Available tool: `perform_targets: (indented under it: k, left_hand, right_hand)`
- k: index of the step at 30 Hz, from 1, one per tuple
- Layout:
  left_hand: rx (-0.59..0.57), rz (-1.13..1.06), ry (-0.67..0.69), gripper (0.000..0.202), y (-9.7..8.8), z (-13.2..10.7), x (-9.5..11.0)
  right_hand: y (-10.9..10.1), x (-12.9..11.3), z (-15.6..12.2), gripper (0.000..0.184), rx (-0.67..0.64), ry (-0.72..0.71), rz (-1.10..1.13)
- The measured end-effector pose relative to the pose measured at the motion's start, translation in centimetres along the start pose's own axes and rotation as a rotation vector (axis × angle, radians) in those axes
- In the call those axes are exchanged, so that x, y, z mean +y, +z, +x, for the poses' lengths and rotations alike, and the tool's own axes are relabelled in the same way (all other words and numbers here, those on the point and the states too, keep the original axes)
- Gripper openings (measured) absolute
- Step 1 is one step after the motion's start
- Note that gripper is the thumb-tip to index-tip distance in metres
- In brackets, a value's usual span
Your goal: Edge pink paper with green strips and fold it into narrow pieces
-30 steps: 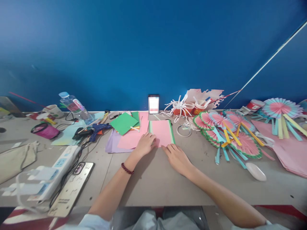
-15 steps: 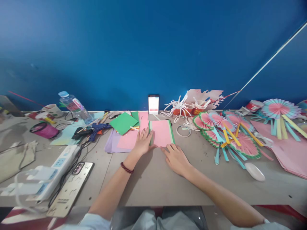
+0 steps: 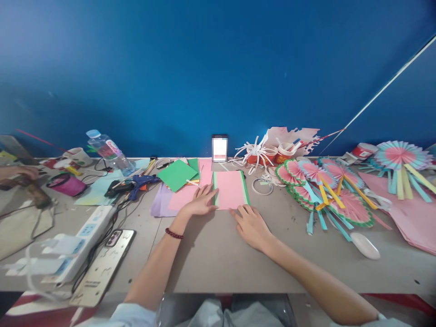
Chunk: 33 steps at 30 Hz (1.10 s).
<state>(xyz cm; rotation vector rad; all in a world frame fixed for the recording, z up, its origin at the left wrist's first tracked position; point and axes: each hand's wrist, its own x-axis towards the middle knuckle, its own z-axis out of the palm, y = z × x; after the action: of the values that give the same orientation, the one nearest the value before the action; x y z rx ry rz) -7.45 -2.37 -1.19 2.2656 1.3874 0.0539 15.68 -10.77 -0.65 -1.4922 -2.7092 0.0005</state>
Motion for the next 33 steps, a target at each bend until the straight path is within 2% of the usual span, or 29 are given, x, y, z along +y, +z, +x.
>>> perform_targets:
  k: [8,11,15,18,21,27,33]
  left_hand:
    - [0.002,0.001,-0.038,0.073,0.1,0.2,0.4]
    - [0.06,0.011,-0.015,0.066,0.1,-0.1,0.9]
    - [0.18,0.02,0.16,0.052,0.0,-0.7,2.5]
    - [0.176,-0.002,0.327,0.034,0.2,-0.6,4.0]
    - [0.169,-0.004,0.353,0.01,0.6,-0.2,4.6]
    - [0.229,0.055,0.359,0.022,1.2,0.2,4.1]
    - [0.229,0.234,0.366,0.013,1.7,0.4,4.2]
  right_hand:
    - [0.3,0.1,-0.1,0.05,0.009,-0.008,-0.005]
    - [0.3,0.2,0.0,0.05,0.01,-0.005,-0.008]
    - [0.3,0.2,0.1,0.05,-0.001,0.001,-0.001]
    - [0.3,0.2,0.2,0.048,-0.004,0.006,0.001]
    - [0.3,0.6,0.3,0.044,0.008,0.01,0.017]
    - [1.1,2.6,0.7,0.034,0.101,-0.002,0.178]
    - [2.7,4.5,1.3,0.021,0.287,0.052,0.445]
